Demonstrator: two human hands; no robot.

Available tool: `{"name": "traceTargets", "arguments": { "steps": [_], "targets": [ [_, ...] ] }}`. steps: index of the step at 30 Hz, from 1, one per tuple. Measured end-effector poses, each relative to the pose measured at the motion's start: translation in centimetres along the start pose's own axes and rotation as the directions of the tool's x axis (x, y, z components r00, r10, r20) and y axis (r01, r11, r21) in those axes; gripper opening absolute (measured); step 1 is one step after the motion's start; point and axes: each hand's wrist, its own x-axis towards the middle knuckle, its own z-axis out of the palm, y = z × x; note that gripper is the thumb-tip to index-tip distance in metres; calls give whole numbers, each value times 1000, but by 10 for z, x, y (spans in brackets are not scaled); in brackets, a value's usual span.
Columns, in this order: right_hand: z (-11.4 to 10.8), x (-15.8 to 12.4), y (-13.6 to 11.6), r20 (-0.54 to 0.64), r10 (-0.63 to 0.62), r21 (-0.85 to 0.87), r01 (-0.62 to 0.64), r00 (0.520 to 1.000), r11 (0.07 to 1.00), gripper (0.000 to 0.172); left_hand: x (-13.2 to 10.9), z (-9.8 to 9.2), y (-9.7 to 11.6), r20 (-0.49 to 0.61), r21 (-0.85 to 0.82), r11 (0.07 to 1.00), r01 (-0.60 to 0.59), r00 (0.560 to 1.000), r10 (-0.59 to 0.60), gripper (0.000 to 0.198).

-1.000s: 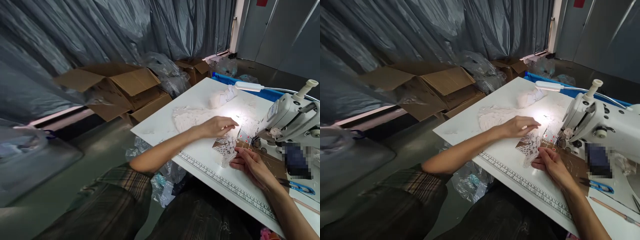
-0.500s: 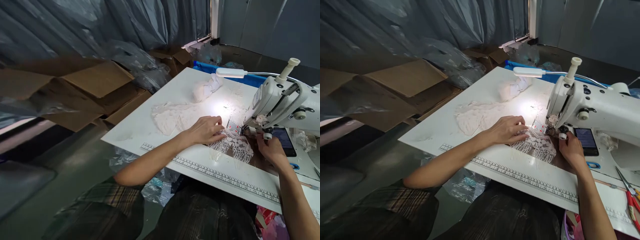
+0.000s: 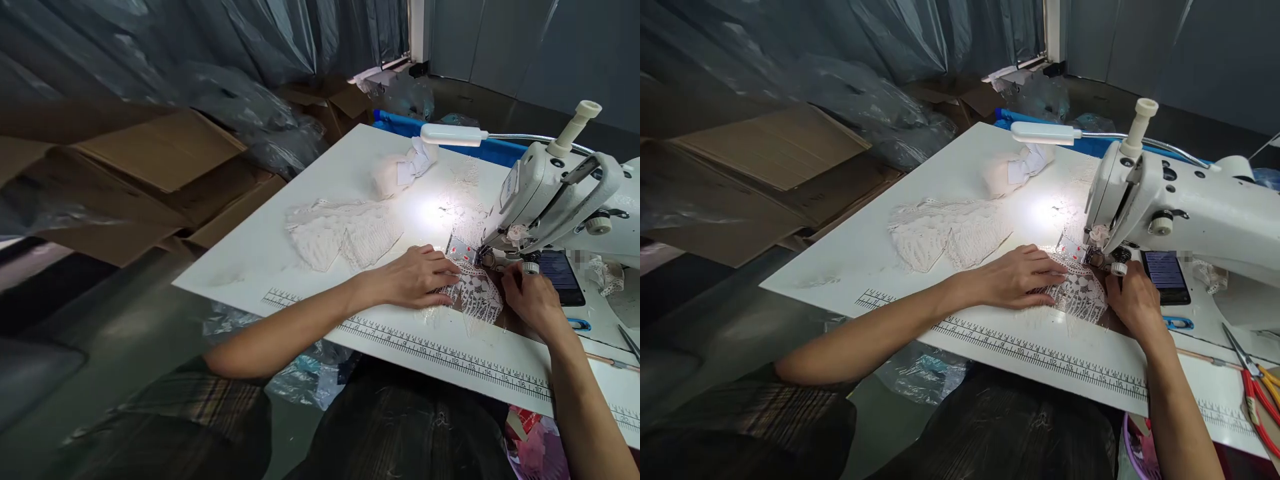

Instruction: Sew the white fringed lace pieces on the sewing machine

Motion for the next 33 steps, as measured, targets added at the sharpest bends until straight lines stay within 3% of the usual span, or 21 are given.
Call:
{"name": "traceTargets", "arguments": {
  "steps": [4,7,11,13,19,22,24,26,29,31,33],
  "targets": [
    [1,-1,-3,4,-71,1,71,997,997,36,2,4,0,-46,10,1000,4,999,-3,29],
    [5,0,0,-27,-156,-37,155,987,987,26,1,5,-4,-73,-26,1000,4,997,-6,27],
    [8,3,5,-67,-104,-21,103,992,994,31,0,5,-3,-54,-34,999,-31,998,29,32],
    [8,5,7,-60,-88,14,89,994,996,35,1,4,-1,-29,-33,999,-25,999,24,33],
    [0,7,18,-40,-238,136,241,970,961,29,1,3,-1,-14,-123,991,52,998,-54,29],
    [-5,4,19,-38,-224,227,227,974,947,27,1,4,0,-35,-143,987,74,996,-79,29],
    [-6,0,14,-22,-209,329,204,978,922,30,3,3,5,-85,-194,970,149,982,-168,32],
    [-4,-5,3,6,-207,471,180,978,864,34,6,0,10,-115,-324,906,273,939,-324,41],
    [0,-11,-21,71,-213,737,93,974,669,44,9,-5,14,-2,-600,677,426,846,-533,50],
    [2,-13,-37,144,-237,860,-4,961,510,52,10,-7,12,116,-722,519,458,820,-561,56],
    [0,-12,-48,202,-303,898,-53,931,436,57,8,-8,8,188,-759,450,471,820,-541,61]
  ]
}}
